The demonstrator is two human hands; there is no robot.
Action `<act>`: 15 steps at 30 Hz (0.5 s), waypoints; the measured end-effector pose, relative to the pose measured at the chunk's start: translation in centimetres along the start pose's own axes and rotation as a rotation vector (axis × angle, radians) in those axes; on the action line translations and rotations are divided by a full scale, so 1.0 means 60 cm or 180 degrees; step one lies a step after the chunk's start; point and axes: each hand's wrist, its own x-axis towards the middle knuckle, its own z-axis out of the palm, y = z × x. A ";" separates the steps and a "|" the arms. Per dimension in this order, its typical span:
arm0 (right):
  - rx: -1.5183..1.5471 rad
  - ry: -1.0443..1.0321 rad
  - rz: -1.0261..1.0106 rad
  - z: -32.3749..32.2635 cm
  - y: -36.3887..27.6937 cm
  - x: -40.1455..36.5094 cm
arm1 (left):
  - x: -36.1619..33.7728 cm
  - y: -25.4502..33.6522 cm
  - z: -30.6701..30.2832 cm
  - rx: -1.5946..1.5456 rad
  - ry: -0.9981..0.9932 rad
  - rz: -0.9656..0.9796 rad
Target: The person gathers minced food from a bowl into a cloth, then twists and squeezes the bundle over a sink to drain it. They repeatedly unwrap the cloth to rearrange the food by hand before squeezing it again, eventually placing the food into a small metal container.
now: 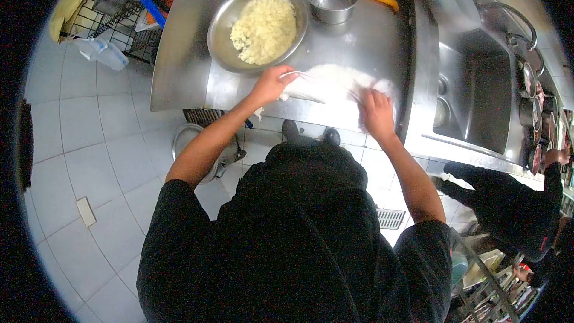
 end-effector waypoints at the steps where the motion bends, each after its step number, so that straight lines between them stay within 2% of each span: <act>1: -0.0069 -0.0033 -0.0023 0.005 0.007 0.001 | 0.001 0.001 -0.005 -0.0008 -0.0212 -0.0164; 4: -0.0160 0.0009 -0.0089 0.000 0.019 0.009 | 0.012 -0.012 -0.017 0.0192 -0.0614 -0.0283; 7: 0.0157 -0.0130 -0.0011 -0.024 0.025 0.028 | 0.014 -0.028 -0.021 -0.0591 -0.0818 -0.0971; 8: 0.0326 0.0232 -0.0116 -0.004 0.051 0.031 | 0.011 -0.032 -0.021 -0.0896 -0.0801 -0.1094; 11: 0.2336 -0.0649 0.1731 -0.028 0.071 0.075 | 0.001 -0.042 -0.014 -0.1584 -0.0657 -0.1366; 12: 0.3128 -0.0570 0.1902 -0.002 0.087 0.085 | -0.002 -0.050 -0.007 -0.1661 -0.0553 -0.1396; 13: 0.3006 -0.0633 0.2062 0.016 0.108 0.092 | -0.003 -0.058 0.000 -0.1739 -0.0448 -0.1424; 15: 0.2750 -0.0758 0.2364 0.003 0.094 0.124 | -0.006 -0.078 0.016 -0.1100 -0.0072 -0.1184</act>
